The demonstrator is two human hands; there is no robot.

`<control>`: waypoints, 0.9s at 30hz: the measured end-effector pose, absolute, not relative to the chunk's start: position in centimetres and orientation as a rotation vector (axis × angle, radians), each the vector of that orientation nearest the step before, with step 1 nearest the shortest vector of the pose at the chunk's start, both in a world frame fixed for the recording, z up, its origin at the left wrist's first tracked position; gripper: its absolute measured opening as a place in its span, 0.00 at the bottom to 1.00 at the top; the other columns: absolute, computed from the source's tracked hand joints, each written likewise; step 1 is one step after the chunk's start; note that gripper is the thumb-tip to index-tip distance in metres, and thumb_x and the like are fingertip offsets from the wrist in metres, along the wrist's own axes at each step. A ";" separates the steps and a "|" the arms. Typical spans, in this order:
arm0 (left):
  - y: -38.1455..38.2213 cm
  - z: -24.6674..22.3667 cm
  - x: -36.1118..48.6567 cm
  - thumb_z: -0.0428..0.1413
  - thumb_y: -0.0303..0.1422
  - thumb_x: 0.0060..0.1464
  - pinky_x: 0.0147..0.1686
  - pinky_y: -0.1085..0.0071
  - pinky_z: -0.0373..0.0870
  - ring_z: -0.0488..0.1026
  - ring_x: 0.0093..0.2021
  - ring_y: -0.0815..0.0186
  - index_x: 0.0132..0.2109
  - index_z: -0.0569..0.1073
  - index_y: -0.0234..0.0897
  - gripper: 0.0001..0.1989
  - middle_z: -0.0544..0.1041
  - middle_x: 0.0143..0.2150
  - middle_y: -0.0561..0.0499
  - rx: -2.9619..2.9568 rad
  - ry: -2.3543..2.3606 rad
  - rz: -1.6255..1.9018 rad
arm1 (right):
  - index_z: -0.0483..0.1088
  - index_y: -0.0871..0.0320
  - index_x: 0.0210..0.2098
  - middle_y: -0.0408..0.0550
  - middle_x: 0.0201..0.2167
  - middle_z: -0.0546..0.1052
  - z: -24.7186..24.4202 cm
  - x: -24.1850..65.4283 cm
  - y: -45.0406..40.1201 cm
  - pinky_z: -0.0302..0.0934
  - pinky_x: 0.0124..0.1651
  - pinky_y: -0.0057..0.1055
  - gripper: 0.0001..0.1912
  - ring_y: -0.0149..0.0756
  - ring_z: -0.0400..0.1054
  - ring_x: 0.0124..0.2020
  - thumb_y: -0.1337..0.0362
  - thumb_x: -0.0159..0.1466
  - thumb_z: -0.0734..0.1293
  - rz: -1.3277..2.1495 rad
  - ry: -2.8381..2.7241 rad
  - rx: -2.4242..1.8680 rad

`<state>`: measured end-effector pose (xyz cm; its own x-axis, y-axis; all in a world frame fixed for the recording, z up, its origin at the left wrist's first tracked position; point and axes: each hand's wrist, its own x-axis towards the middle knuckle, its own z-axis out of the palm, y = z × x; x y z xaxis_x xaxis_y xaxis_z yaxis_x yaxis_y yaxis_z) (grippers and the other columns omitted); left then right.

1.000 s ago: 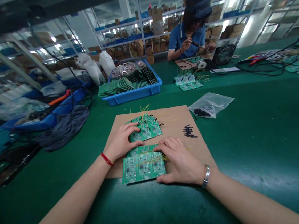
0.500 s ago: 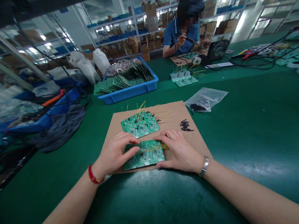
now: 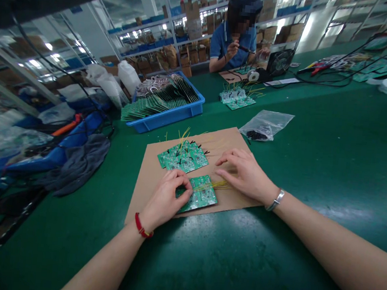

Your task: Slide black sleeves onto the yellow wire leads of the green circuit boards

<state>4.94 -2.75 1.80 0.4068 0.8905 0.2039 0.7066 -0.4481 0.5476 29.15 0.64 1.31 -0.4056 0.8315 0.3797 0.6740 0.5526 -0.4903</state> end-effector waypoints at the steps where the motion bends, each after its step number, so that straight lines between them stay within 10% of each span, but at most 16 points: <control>1: -2.7 1.7 5.1 0.55 0.26 0.54 0.44 0.61 0.65 0.67 0.42 0.61 0.30 0.69 0.38 0.05 0.70 0.38 0.50 2.311 1.385 0.667 | 0.71 0.55 0.39 0.52 0.41 0.74 1.5 29.6 1.0 0.57 0.49 0.44 0.10 0.45 0.66 0.46 0.57 0.63 0.63 0.299 -2.142 -1.238; 27: -2.9 0.5 4.8 0.44 0.26 0.60 0.42 0.62 0.63 0.66 0.40 0.62 0.34 0.62 0.39 0.06 0.70 0.36 0.49 2.359 1.351 0.761 | 0.76 0.51 0.41 0.50 0.42 0.75 -1.1 35.0 5.6 0.50 0.45 0.43 0.14 0.44 0.66 0.44 0.61 0.65 0.59 -0.078 -2.343 -1.516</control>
<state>4.77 -2.85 0.49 0.4116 0.8641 0.2896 0.6955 -0.5032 0.5129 34.98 5.64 -1.07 -0.3675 0.8743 0.3172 0.8934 0.4267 -0.1410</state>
